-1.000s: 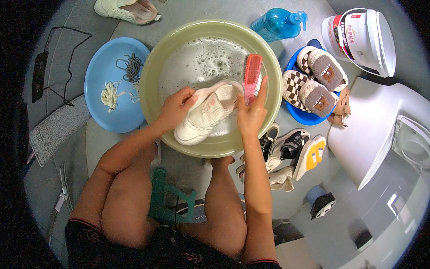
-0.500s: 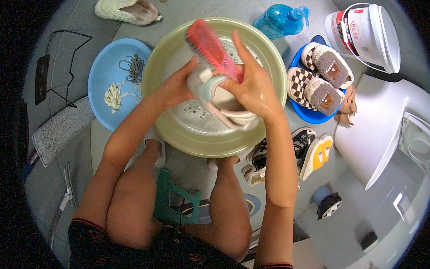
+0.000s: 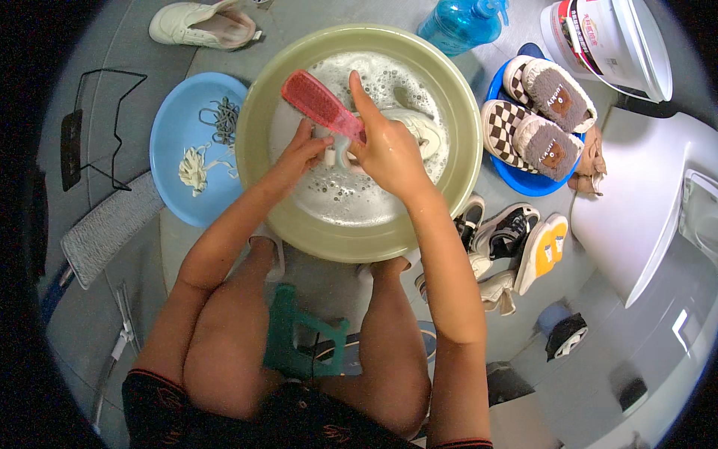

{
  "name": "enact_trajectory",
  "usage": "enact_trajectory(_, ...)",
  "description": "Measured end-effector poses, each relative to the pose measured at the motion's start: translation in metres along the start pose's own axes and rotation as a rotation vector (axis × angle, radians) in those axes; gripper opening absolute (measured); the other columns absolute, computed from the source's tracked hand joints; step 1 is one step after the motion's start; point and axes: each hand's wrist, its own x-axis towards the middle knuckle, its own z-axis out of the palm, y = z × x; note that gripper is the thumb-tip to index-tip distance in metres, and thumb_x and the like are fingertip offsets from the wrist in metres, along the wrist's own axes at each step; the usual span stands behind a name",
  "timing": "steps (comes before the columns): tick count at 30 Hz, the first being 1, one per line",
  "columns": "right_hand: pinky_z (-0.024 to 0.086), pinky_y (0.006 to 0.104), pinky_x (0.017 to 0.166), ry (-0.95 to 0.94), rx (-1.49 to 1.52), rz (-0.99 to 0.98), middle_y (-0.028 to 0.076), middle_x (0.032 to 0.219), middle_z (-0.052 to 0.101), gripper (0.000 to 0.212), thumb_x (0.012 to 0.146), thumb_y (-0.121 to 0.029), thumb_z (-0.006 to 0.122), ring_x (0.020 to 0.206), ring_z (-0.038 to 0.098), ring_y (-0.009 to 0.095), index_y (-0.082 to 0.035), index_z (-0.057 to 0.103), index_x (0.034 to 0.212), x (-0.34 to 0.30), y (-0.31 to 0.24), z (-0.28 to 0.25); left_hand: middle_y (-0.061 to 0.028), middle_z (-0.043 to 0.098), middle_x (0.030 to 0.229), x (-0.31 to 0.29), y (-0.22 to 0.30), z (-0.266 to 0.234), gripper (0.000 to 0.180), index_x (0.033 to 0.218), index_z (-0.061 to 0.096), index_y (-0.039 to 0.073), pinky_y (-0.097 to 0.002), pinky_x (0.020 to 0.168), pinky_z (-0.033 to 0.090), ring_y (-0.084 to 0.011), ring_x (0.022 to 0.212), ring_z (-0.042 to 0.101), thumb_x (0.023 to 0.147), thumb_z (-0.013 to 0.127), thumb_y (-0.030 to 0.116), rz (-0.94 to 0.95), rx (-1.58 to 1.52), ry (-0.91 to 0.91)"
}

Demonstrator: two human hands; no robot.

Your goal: The person scrubs a white sneaker with a pink brush in a basin of soapy water. They repeatedly scrub the upper, sole, and interior of the shoe, occasionally dipping it into the water to rinse or re-soap.

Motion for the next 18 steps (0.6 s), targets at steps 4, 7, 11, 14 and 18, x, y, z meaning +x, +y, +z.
enact_trajectory(4, 0.051, 0.0448, 0.068, 0.082, 0.036, 0.047, 0.023, 0.083, 0.066, 0.094, 0.073, 0.002, 0.069, 0.075, 0.066, 0.040, -0.018, 0.025, 0.154, 0.000, -0.002, 0.005, -0.0132, 0.042, 0.139, 0.000, -0.016, -0.003, 0.081, 0.149, 0.019, 0.012, -0.0400, 0.105, 0.038, -0.0255, 0.130, 0.041, 0.088, 0.069, 0.031, -0.038, -0.189, -0.020)
enact_trajectory(7, 0.051, 0.0440, 0.068, 0.166, 0.133, 0.054, 0.023, 0.080, 0.066, 0.091, 0.073, 0.002, 0.068, 0.073, 0.066, 0.039, -0.015, 0.028, 0.153, 0.000, 0.005, 0.015, -0.0193, 0.039, 0.143, -0.019, -0.014, 0.016, 0.088, 0.143, 0.031, 0.016, -0.0458, 0.109, 0.035, -0.0354, 0.143, 0.027, 0.075, 0.083, 0.036, 0.502, 0.569, 0.145)
enact_trajectory(11, 0.052, 0.0434, 0.067, 0.162, 0.120, 0.090, 0.022, 0.078, 0.066, 0.092, 0.071, 0.001, 0.068, 0.072, 0.067, 0.039, -0.014, 0.029, 0.153, -0.003, 0.004, 0.021, -0.0249, 0.038, 0.143, -0.018, -0.004, 0.030, 0.085, 0.137, 0.044, 0.014, -0.0506, 0.109, 0.035, -0.0432, 0.140, 0.028, 0.068, 0.087, 0.037, 0.479, 0.730, 0.243)
enact_trajectory(14, 0.052, 0.0433, 0.068, 0.152, 0.077, 0.110, 0.022, 0.079, 0.066, 0.092, 0.070, 0.000, 0.068, 0.072, 0.067, 0.039, -0.014, 0.030, 0.153, -0.005, 0.004, 0.022, -0.0259, 0.037, 0.143, -0.012, -0.007, 0.024, 0.078, 0.135, 0.048, 0.012, -0.0509, 0.109, 0.035, -0.0443, 0.138, 0.032, 0.070, 0.084, 0.039, 0.463, 0.764, 0.212)
enact_trajectory(18, 0.053, 0.0415, 0.068, 0.172, 0.086, 0.110, 0.023, 0.079, 0.066, 0.084, 0.073, -0.001, 0.067, 0.071, 0.067, 0.037, -0.013, 0.035, 0.150, -0.009, 0.004, 0.026, -0.0248, 0.039, 0.144, -0.014, -0.010, 0.023, 0.072, 0.136, 0.049, 0.011, -0.0491, 0.108, 0.036, -0.0421, 0.135, 0.038, 0.077, 0.079, 0.039, 0.463, 0.749, 0.203)
